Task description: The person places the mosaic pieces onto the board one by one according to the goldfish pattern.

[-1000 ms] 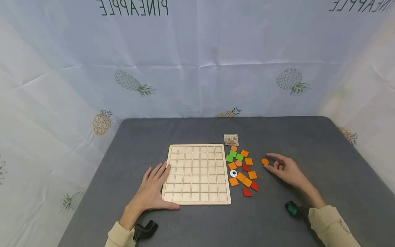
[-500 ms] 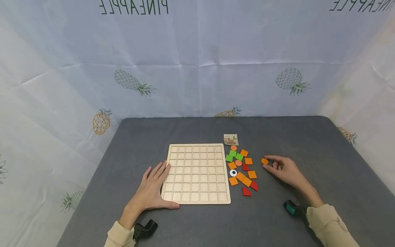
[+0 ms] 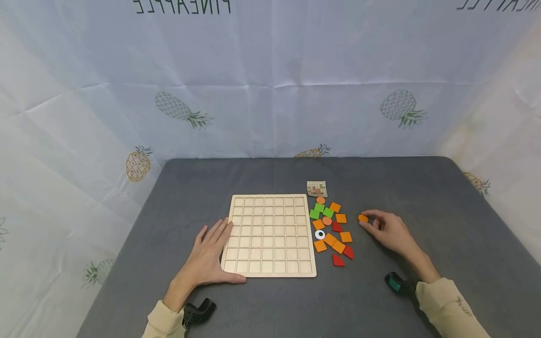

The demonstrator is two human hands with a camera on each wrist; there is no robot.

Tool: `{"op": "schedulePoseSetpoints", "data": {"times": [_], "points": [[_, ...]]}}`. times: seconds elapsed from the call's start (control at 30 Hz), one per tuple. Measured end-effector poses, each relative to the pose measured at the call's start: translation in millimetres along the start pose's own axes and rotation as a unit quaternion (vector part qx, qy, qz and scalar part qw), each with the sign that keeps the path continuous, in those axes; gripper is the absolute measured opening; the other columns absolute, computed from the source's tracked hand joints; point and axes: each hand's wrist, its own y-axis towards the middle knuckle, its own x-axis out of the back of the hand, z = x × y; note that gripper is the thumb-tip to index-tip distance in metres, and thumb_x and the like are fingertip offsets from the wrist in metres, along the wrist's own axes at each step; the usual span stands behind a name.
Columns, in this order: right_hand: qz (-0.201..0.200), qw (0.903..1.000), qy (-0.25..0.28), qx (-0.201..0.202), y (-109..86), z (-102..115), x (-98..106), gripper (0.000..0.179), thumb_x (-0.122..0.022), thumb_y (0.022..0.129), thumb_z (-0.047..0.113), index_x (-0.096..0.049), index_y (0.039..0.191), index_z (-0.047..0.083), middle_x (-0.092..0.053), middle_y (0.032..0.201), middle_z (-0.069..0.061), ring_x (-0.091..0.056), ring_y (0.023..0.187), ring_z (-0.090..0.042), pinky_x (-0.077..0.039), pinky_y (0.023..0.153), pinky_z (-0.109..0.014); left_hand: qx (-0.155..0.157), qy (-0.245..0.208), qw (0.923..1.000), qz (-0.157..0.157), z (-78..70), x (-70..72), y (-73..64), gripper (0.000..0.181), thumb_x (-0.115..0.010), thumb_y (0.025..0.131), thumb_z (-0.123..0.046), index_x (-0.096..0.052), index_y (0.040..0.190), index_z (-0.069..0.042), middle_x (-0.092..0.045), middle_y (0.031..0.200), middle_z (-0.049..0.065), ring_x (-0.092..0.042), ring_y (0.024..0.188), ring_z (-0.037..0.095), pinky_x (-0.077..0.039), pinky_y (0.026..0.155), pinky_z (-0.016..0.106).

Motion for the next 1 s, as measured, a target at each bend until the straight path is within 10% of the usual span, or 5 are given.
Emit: {"op": "schedulePoseSetpoints", "data": {"times": [1.0], "points": [[-0.017,0.9967,0.073,0.030,17.2,97,-9,0.029,-0.076,0.093,0.017,-0.071,0.118,0.002,-0.053,0.066,-0.001,-0.042,0.051,-0.008,-0.036,0.046,-0.024,0.008,0.021,0.9997,0.004,1.6,0.5,8.0,0.137,-0.064,0.065,-0.092,-0.020,0.165,-0.009,-0.024,0.171,0.015,-0.026,0.157,0.039,-0.019,0.124,0.063]]}}
